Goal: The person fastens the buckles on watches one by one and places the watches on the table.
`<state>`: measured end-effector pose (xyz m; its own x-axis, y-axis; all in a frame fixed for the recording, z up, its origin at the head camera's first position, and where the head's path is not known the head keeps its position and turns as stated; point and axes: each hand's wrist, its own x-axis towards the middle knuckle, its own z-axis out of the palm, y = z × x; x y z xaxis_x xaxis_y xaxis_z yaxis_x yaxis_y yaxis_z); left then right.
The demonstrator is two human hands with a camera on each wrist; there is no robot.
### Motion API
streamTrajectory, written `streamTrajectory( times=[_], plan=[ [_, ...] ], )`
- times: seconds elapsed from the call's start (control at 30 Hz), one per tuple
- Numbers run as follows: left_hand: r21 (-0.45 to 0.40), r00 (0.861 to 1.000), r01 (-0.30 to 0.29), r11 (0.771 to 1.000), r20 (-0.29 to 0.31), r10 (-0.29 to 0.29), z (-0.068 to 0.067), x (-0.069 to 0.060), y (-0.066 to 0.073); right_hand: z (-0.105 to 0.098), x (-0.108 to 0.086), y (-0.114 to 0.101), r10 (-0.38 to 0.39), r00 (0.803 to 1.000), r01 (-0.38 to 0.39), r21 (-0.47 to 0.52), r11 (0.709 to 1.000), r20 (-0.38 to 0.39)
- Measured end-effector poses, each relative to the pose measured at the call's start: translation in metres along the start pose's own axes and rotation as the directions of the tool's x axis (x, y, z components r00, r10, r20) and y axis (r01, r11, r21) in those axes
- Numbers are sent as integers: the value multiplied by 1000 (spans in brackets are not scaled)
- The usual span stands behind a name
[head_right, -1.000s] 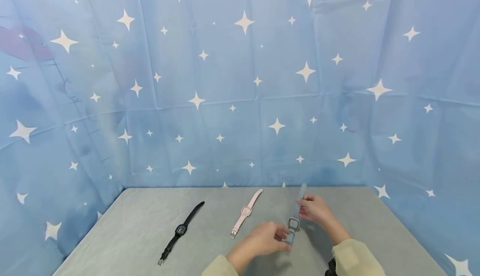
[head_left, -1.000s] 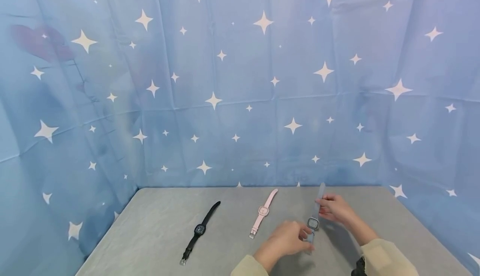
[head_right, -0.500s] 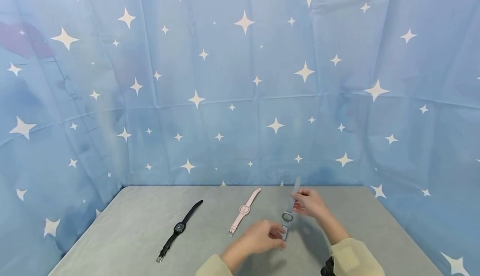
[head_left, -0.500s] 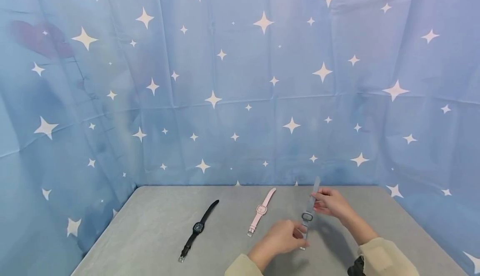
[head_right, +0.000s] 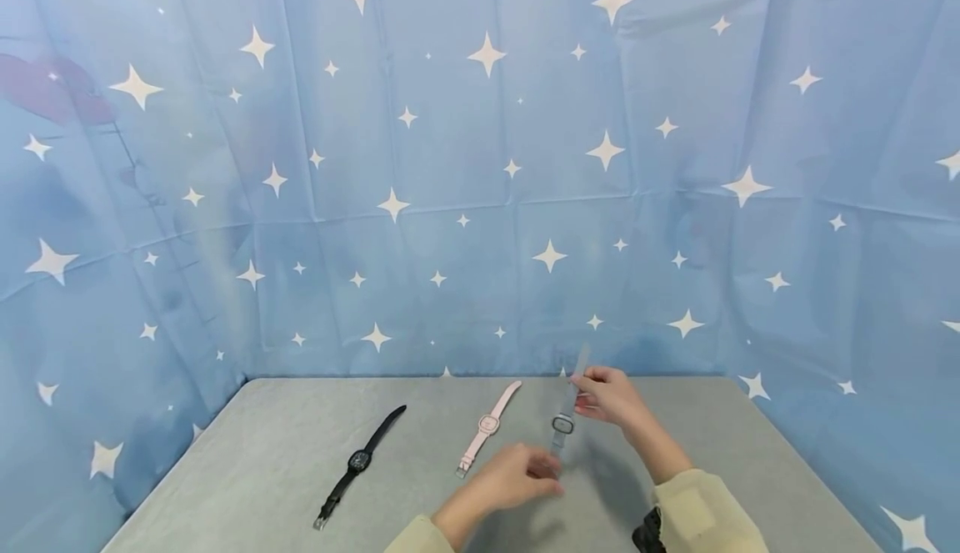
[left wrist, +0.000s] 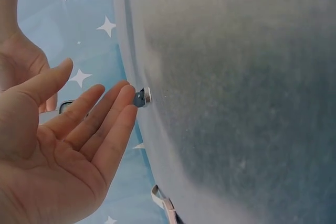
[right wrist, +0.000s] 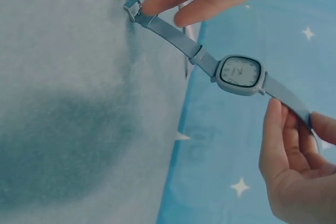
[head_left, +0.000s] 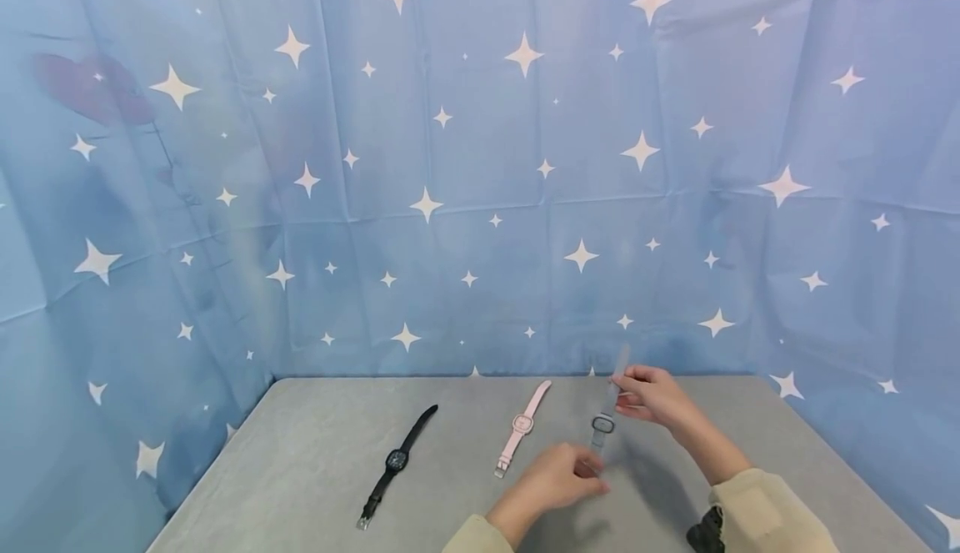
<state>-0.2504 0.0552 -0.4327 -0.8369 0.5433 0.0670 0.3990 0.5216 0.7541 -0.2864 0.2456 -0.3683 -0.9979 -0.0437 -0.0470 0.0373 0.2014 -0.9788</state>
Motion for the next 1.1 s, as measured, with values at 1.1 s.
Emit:
streamTrajectory(
  times=[1.1],
  plan=[
    [-429,982,175,886,10,-190,-6,0,-16,27,-1,-34,-61,996,61,8,998,66]
  ],
)
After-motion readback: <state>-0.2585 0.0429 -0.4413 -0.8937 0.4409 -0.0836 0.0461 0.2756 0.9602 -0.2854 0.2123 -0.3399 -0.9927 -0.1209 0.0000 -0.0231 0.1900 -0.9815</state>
